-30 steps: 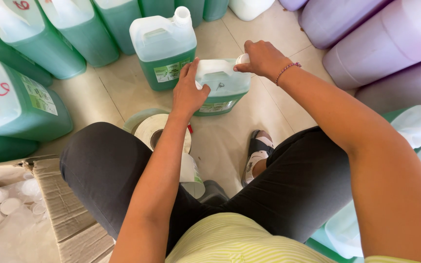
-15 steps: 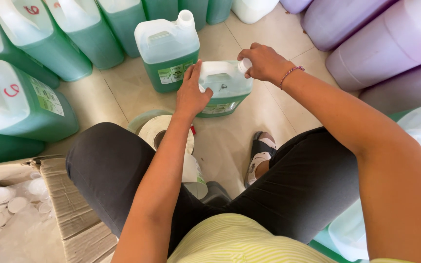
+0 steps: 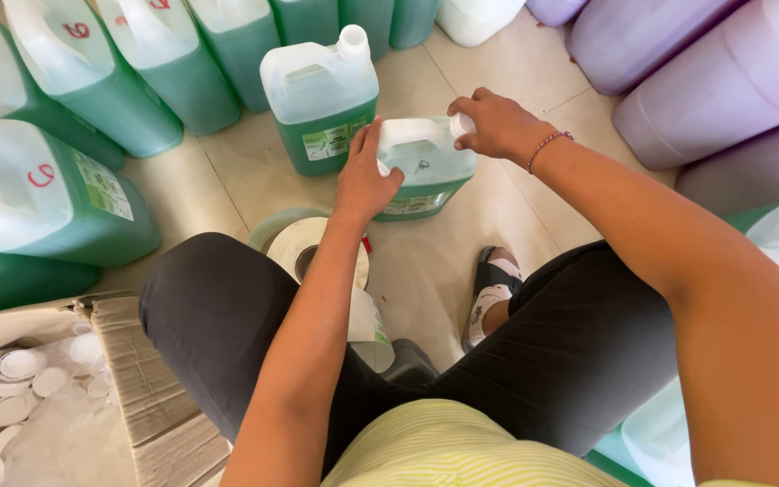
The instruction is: The person marks the caps of plastic jugs with a marker, applies labels to the jugs, and then inserts seals into the openings before screwing the caps back on.
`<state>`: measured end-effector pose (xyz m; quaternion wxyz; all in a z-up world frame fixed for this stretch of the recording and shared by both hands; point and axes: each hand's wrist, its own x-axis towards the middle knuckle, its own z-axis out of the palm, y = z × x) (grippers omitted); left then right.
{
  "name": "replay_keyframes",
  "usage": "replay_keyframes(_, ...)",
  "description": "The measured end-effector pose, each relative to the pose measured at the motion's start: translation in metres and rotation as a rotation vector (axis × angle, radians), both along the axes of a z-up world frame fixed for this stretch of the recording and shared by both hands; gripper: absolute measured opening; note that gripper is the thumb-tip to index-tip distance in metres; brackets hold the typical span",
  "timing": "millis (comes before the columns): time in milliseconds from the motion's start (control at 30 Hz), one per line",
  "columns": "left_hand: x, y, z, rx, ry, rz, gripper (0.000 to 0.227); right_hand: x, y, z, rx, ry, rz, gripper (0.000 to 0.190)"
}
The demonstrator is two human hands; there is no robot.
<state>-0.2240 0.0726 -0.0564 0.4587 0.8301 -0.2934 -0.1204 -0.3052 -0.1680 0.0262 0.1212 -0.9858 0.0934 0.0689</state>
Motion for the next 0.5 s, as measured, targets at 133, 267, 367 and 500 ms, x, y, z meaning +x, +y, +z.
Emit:
replay_keyframes(133, 0.002, -0.008, -0.004, -0.007, 0.014, 0.013, 0.092, 0.002, -0.005, -0.01, 0.063, 0.013, 0.025, 0.053)
replay_keyframes(267, 0.005, -0.013, -0.009, -0.037, -0.017, 0.005, 0.092, 0.004, -0.009, -0.011, 0.119, 0.007, 0.026, 0.051)
replay_keyframes(367, 0.005, -0.013, -0.01, -0.036, -0.005, 0.014, 0.09, 0.005, -0.005, -0.009, 0.113, 0.017, 0.018, 0.051)
replay_keyframes(500, 0.005, -0.014, -0.007, -0.047, 0.002, 0.026, 0.088, 0.007, 0.001, -0.003, 0.089, 0.039, -0.041, 0.059)
